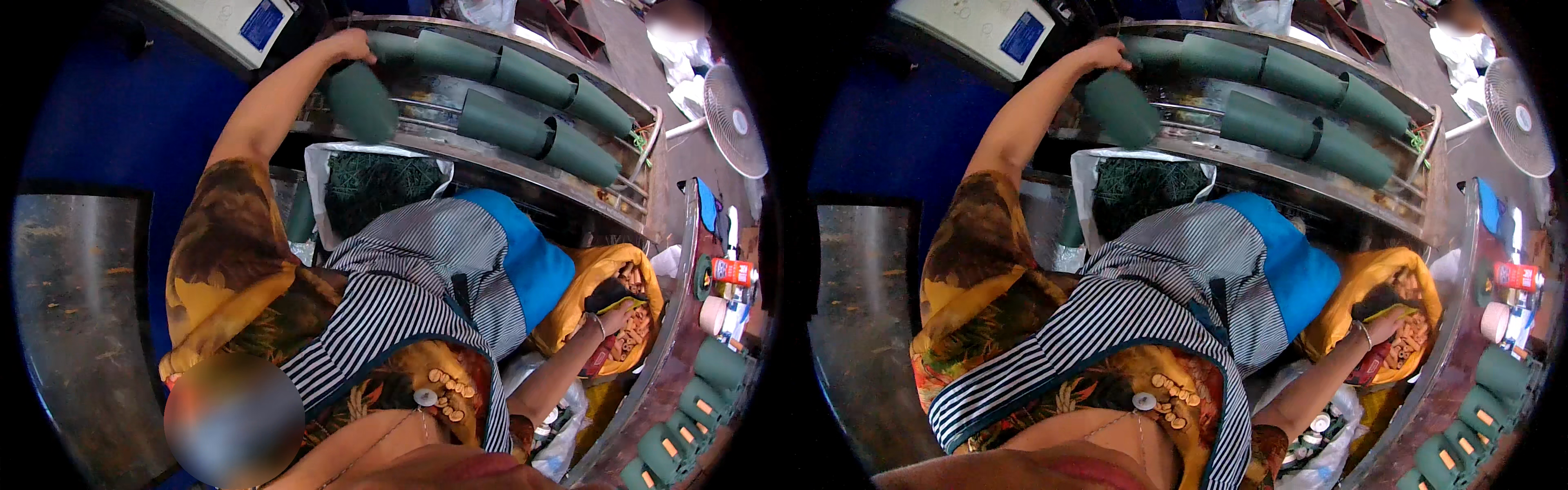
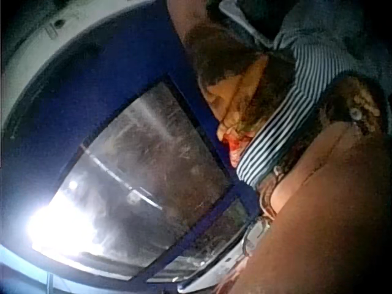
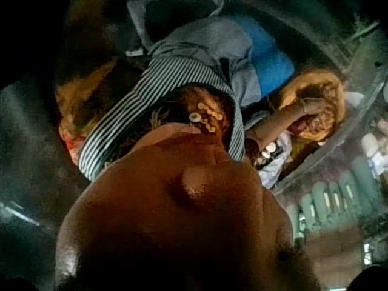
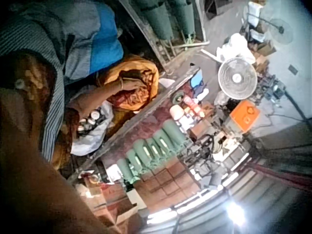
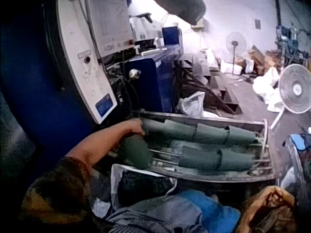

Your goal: The person assembles green plastic containers by inserting wooden handles, using a red power drill to secure components, wiping the exterior with a yellow cloth, and fitting internal white plastic parts.

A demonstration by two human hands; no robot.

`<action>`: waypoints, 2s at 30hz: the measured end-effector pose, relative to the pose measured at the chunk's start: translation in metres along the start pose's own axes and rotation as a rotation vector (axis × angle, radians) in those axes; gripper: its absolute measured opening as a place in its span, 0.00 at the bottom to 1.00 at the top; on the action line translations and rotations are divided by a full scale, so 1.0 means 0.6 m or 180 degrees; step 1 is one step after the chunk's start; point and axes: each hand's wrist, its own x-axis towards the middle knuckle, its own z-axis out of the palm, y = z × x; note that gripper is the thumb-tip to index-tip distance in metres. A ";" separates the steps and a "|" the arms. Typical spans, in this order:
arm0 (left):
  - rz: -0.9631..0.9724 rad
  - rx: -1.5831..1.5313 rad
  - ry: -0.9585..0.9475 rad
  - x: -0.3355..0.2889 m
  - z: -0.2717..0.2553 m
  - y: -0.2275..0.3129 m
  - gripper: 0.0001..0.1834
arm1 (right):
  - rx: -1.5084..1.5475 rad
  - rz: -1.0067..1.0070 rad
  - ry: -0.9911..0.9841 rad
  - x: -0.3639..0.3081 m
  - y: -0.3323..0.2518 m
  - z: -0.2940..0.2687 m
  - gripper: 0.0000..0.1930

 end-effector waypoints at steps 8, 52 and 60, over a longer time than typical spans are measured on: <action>0.0431 -0.3518 0.2628 -0.101 -0.027 -0.010 0.23 | 0.0829 -0.0156 -0.1140 -0.130 -0.083 0.152 0.27; 0.0115 -0.6663 -0.1136 -0.390 0.020 0.187 0.25 | 0.2779 0.1405 -0.4483 -0.347 -0.274 0.527 0.24; 0.3382 -0.2758 0.2791 -0.388 -0.091 0.257 0.15 | -0.0222 0.1136 -0.4212 -0.266 -0.256 0.315 0.22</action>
